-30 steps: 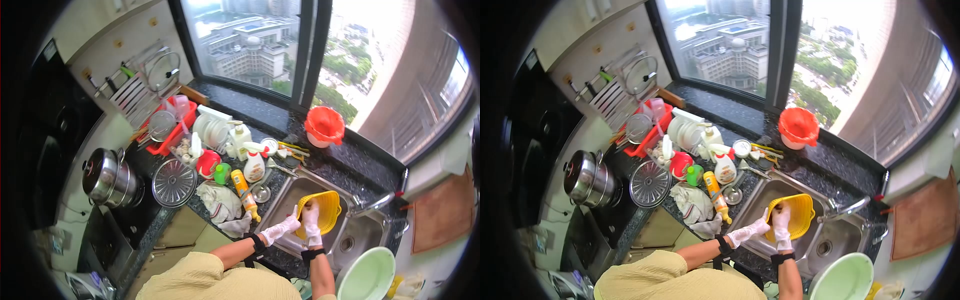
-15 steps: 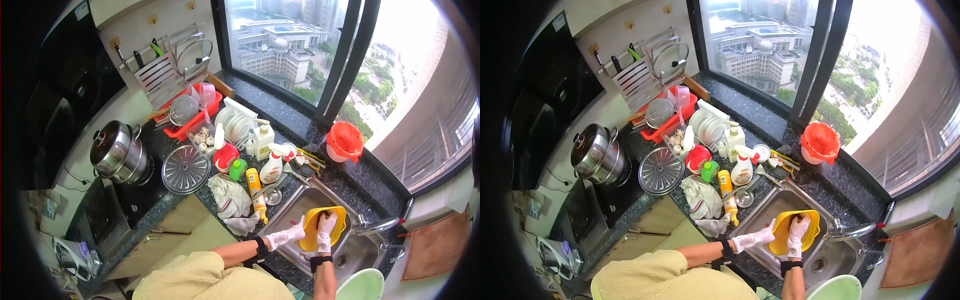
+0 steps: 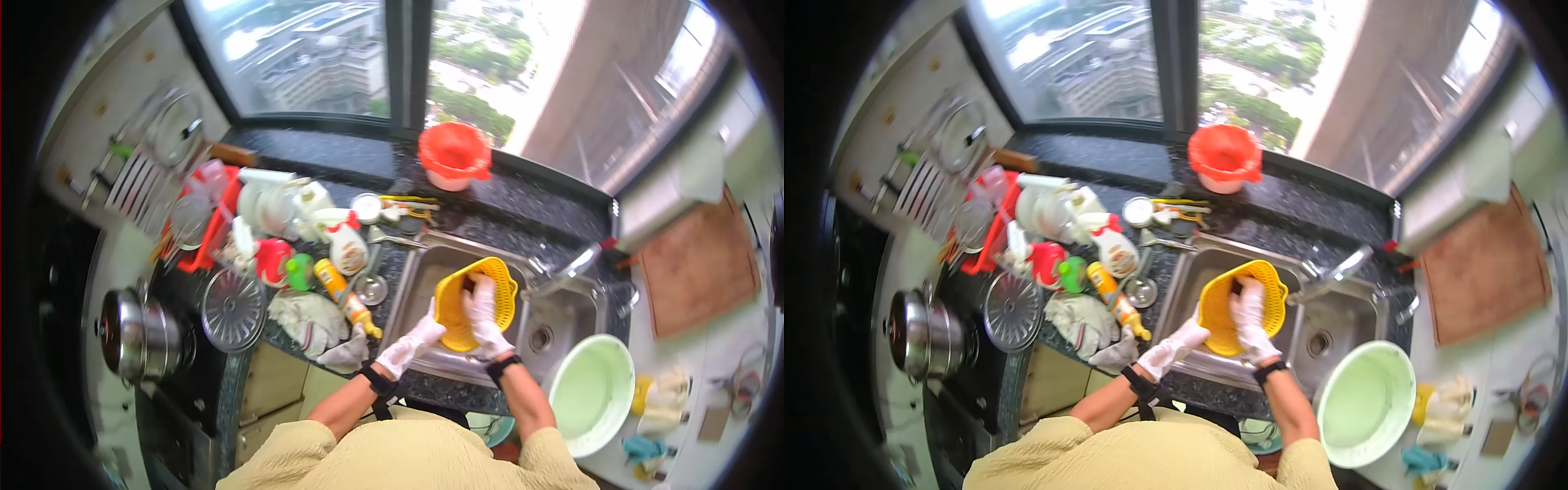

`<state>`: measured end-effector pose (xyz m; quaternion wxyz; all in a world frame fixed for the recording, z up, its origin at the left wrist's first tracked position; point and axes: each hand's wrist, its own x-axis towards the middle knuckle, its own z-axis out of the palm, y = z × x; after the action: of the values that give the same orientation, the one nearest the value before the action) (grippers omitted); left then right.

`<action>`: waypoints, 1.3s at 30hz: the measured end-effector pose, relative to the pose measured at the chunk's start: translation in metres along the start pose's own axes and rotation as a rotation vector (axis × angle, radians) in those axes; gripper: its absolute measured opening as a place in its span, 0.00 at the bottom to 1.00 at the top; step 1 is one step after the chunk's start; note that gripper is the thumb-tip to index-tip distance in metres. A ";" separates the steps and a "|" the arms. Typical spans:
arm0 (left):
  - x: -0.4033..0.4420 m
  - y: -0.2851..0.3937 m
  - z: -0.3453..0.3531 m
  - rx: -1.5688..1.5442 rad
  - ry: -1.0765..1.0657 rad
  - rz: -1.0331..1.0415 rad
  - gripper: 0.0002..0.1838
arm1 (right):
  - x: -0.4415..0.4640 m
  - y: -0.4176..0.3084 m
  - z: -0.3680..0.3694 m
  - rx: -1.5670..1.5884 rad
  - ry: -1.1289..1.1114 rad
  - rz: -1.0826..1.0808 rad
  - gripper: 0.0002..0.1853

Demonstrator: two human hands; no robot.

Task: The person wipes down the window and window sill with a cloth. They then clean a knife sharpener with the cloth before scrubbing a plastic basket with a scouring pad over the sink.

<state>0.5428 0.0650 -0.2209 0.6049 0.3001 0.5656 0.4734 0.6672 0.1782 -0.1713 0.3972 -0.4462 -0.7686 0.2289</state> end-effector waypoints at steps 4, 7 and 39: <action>-0.001 0.018 -0.010 -0.058 -0.099 -0.037 0.40 | -0.014 -0.039 0.026 0.447 -0.278 0.030 0.16; -0.009 0.041 -0.013 -0.072 -0.119 -0.057 0.39 | -0.023 -0.011 -0.006 0.214 -0.597 -0.198 0.16; -0.032 0.070 -0.010 -0.072 -0.043 -0.275 0.30 | -0.036 0.027 -0.025 0.374 -0.325 0.867 0.18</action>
<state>0.5194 0.0601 -0.1472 0.6863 0.2080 0.5710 0.3996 0.7114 0.1599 -0.1905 0.2138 -0.6044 -0.5102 0.5733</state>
